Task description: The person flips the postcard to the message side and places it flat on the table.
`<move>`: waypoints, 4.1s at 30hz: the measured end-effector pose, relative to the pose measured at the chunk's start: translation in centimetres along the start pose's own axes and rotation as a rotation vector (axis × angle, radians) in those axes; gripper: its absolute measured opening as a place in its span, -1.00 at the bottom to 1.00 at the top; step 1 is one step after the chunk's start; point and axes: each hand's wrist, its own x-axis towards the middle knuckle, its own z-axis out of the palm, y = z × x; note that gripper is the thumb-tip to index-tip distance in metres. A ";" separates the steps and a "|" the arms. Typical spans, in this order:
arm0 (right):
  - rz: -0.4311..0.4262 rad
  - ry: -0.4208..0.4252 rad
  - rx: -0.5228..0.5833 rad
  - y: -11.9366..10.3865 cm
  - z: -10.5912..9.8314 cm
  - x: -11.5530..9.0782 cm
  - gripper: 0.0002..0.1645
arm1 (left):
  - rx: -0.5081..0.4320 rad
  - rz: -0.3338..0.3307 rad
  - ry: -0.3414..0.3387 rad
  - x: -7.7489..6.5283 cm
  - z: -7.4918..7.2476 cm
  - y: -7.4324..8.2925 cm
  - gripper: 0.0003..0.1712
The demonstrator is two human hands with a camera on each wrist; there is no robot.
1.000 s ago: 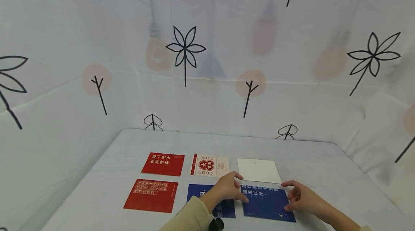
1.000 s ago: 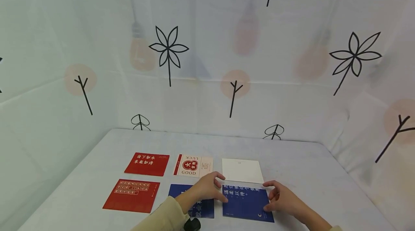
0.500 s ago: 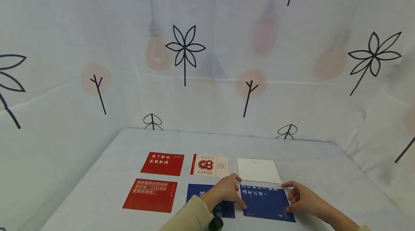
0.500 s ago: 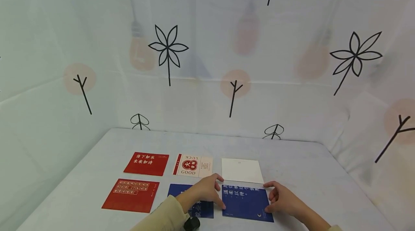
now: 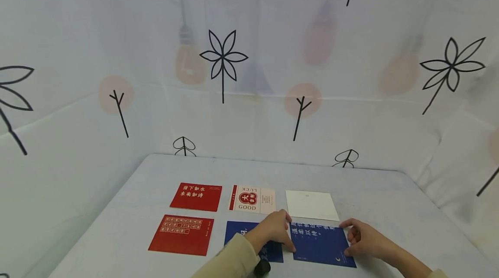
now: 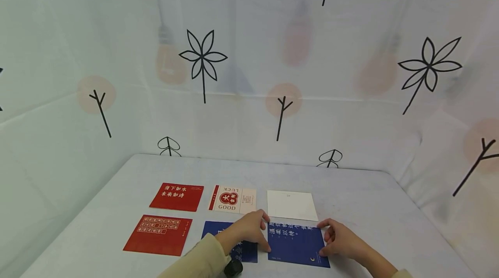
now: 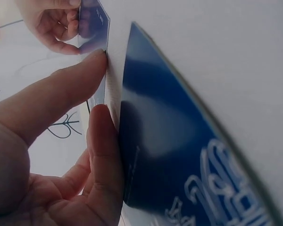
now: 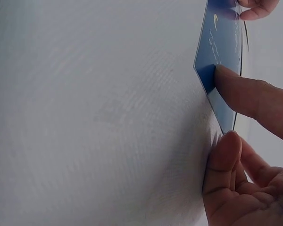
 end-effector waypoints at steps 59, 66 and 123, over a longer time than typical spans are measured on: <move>0.176 0.187 0.028 -0.5 -0.4 -0.2 -0.70 | -0.414 -0.011 0.058 -0.5 0.4 -0.8 -0.90; 0.179 0.184 0.112 -0.7 -0.7 -0.2 -0.73 | -0.436 -0.003 0.070 -0.7 0.1 -0.8 -0.88; 0.079 0.153 0.484 -0.1 -1.8 -1.2 -0.71 | -0.728 -0.087 0.099 0.2 0.6 -0.9 -0.84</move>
